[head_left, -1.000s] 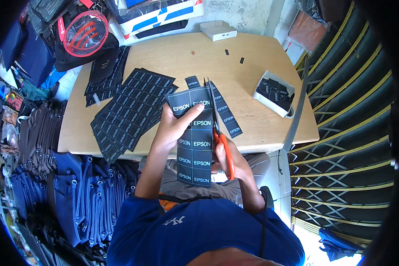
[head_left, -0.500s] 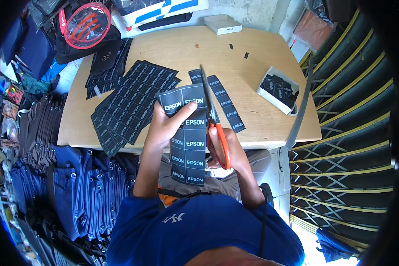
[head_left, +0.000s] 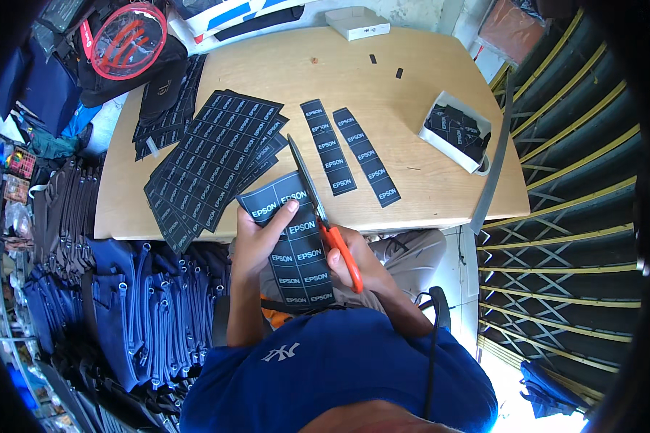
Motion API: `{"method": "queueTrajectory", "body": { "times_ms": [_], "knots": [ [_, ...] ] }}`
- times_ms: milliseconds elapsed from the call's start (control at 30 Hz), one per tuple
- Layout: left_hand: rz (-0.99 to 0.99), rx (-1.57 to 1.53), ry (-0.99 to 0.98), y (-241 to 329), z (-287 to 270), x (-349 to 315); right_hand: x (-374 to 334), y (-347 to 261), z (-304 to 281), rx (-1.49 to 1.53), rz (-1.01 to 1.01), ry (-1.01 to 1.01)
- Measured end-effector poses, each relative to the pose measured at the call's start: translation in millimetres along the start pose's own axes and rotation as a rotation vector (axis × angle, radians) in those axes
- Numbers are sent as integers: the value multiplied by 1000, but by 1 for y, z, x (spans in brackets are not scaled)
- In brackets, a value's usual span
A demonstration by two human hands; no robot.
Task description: The person is cutting garment labels or tags from a sheet using a pair of scissors.
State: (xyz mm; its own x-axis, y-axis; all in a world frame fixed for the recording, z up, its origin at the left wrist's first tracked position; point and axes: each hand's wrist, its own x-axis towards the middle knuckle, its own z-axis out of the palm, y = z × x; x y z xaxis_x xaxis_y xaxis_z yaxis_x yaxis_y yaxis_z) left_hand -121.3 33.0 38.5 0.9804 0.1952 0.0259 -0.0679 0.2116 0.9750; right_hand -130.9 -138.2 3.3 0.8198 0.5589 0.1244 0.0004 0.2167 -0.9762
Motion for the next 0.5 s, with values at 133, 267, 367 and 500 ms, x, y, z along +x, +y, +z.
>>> {"method": "queueTrajectory", "body": {
  "times_ms": [133, 267, 367, 500],
  "knots": [
    [4, 3, -2, -4, 2, -1, 1, -5, -3, 4, -7, 5],
    [-64, 23, -37, -8, 4, 0, 0, -4, 2, -24, -100, 120],
    [-63, 53, -51, -8, 8, -1, -3, 1, -10, -84, 73, 39],
    [-85, 4, -71, -11, 14, 0, 1, -8, 1, -44, 78, 111]
  ]
}}
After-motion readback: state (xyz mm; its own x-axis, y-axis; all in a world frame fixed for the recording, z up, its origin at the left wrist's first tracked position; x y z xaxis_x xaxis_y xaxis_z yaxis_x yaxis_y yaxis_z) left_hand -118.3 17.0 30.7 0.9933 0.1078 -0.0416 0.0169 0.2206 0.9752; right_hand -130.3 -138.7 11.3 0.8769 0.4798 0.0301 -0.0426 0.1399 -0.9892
